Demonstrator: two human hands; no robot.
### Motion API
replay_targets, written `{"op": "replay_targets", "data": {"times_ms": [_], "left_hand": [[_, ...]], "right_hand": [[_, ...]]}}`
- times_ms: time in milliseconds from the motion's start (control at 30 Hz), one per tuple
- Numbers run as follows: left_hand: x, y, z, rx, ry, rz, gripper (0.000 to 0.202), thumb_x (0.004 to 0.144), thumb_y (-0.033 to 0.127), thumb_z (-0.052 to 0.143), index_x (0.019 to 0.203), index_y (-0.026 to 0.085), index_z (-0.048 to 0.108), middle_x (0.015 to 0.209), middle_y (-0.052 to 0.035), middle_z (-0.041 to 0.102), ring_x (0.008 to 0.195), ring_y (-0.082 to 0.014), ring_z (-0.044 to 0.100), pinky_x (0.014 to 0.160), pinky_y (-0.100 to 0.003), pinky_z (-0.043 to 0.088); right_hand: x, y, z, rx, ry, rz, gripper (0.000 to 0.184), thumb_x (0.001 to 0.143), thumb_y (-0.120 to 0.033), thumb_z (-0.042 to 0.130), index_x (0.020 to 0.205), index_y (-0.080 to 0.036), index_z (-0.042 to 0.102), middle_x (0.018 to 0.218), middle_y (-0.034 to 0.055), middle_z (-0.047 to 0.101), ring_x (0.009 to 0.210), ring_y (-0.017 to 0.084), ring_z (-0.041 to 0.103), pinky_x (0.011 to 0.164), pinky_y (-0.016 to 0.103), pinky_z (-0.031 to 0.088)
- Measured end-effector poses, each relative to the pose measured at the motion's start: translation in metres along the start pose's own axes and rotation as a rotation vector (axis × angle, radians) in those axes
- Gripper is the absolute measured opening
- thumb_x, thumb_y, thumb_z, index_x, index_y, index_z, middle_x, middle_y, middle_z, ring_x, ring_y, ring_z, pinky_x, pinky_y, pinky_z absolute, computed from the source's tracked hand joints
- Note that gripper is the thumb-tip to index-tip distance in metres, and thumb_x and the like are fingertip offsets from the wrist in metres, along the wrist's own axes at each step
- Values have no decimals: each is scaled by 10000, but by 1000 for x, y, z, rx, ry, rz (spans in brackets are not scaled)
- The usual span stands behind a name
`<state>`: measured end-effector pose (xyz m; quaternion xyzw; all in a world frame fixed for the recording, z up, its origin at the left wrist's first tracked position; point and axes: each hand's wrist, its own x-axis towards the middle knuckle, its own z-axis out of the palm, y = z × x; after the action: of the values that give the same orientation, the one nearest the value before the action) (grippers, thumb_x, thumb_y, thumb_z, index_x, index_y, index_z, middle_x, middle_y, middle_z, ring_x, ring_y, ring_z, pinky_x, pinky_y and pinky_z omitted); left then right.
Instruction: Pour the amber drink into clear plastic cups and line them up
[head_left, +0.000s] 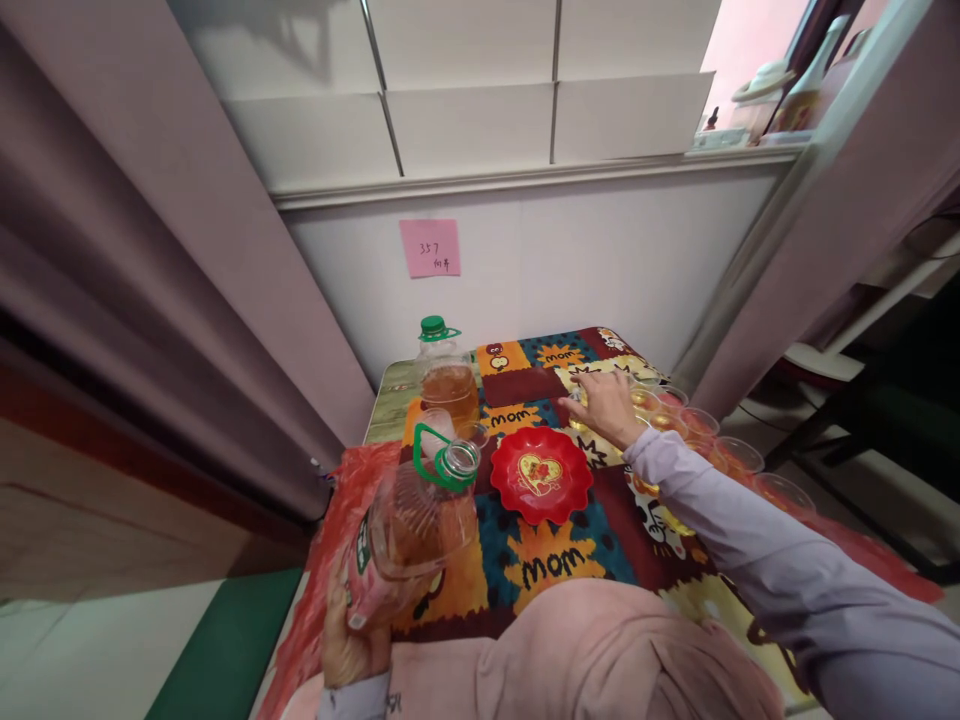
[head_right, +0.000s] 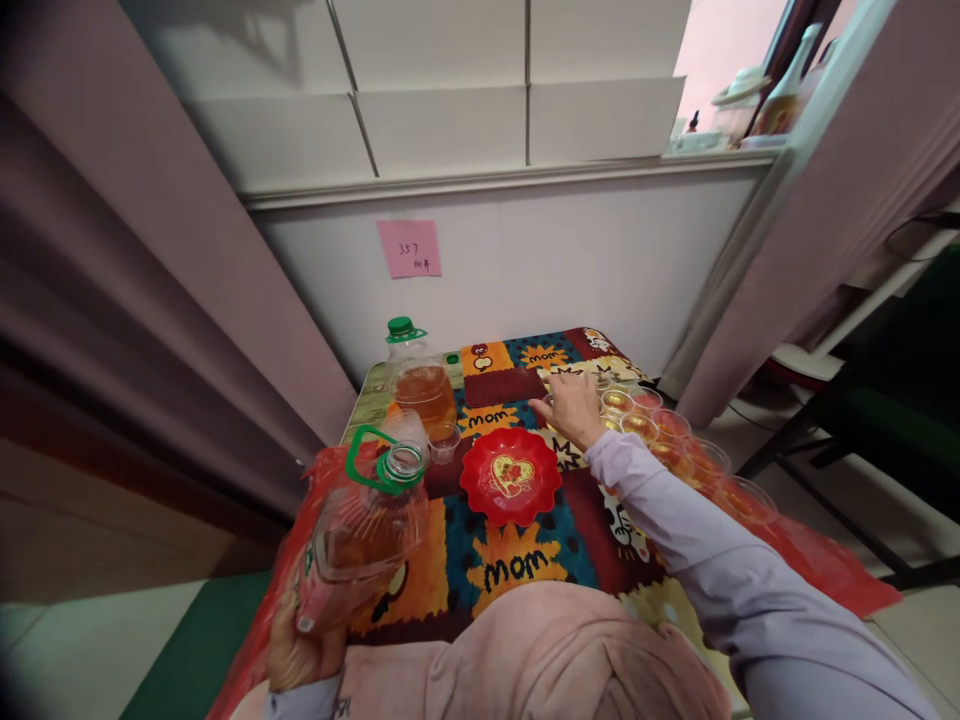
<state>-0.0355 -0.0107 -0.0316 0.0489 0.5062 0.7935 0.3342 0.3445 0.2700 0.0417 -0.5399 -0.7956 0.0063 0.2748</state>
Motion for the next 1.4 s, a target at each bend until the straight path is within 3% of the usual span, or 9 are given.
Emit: {"op": "replay_targets", "data": {"times_ms": [67, 167, 300, 433, 600, 700, 867, 1200, 1400], "left_hand": [[0, 0, 0, -5, -10, 8, 512, 644, 576, 850, 1087, 319, 843, 1355, -25, 805, 1620, -339, 415, 1319, -481, 327], [-1, 0, 0, -26, -18, 10, 532, 651, 558, 863, 1123, 313, 842, 1413, -31, 779, 1639, -353, 376, 1334, -507, 300], [-2, 0, 1, -63, -47, -5, 545, 688, 564, 874, 1174, 321, 845, 1517, -21, 719, 1643, -371, 367, 1352, -537, 268], [-3, 0, 0, -76, -90, -30, 468, 790, 570, 838, 1181, 314, 850, 1527, -40, 712, 1641, -363, 375, 1345, -547, 290], [-1, -1, -4, -76, -119, -43, 460, 813, 569, 824, 1181, 294, 852, 1460, -64, 753, 1625, -376, 400, 1347, -560, 271], [-1, -2, -5, -91, -108, -48, 470, 809, 545, 835, 1196, 279, 846, 1417, -62, 776, 1621, -372, 408, 1351, -553, 266], [-2, -5, -3, -115, -78, -40, 447, 834, 508, 810, 1201, 253, 829, 1361, -73, 798, 1570, -361, 489, 1349, -556, 272], [-2, -5, -1, -121, -50, -22, 457, 822, 475, 813, 1207, 230, 822, 1333, -68, 803, 1543, -338, 519, 1312, -476, 362], [-2, -4, -1, -110, -102, -44, 532, 818, 513, 828, 1264, 225, 807, 1399, -95, 774, 1530, -366, 534, 1263, -499, 442]], "right_hand": [[1, -29, 0, 84, -63, -87, 330, 1040, -427, 665, 1273, -214, 763, 1249, 168, 787, 1174, 348, 712, 1105, 504, 485], [-4, -78, 17, 148, -169, -186, 264, 1048, -394, 686, 1255, -260, 779, 1238, 93, 781, 1057, 241, 751, 937, 344, 562], [-17, -133, 51, 160, -291, -256, 266, 968, -345, 811, 1215, -250, 785, 1248, 84, 765, 1014, 234, 763, 836, 309, 575], [-18, -158, 72, 138, -342, -252, 138, 998, -240, 739, 1116, -196, 795, 1244, 121, 770, 946, 237, 768, 736, 299, 563], [-15, -146, 60, 133, -311, -247, 162, 1070, -206, 621, 1054, -209, 783, 1197, 105, 787, 1010, 217, 764, 847, 286, 568], [-26, -119, 37, 116, -262, -236, 186, 1095, -235, 588, 1131, -215, 770, 1260, 121, 764, 1090, 231, 749, 904, 303, 562], [-59, -74, 10, 68, -264, -245, 203, 1091, -259, 588, 1076, -246, 790, 1250, 107, 764, 1004, 227, 749, 829, 302, 550], [-87, -63, 22, 2, -298, -271, 257, 1080, -241, 569, 1052, -218, 824, 1337, 160, 771, 1028, 287, 758, 918, 409, 570], [-92, -58, 18, -6, -285, -270, 310, 1012, -195, 640, 1281, -235, 788, 1438, 166, 737, 1242, 336, 721, 1097, 495, 541]]}}
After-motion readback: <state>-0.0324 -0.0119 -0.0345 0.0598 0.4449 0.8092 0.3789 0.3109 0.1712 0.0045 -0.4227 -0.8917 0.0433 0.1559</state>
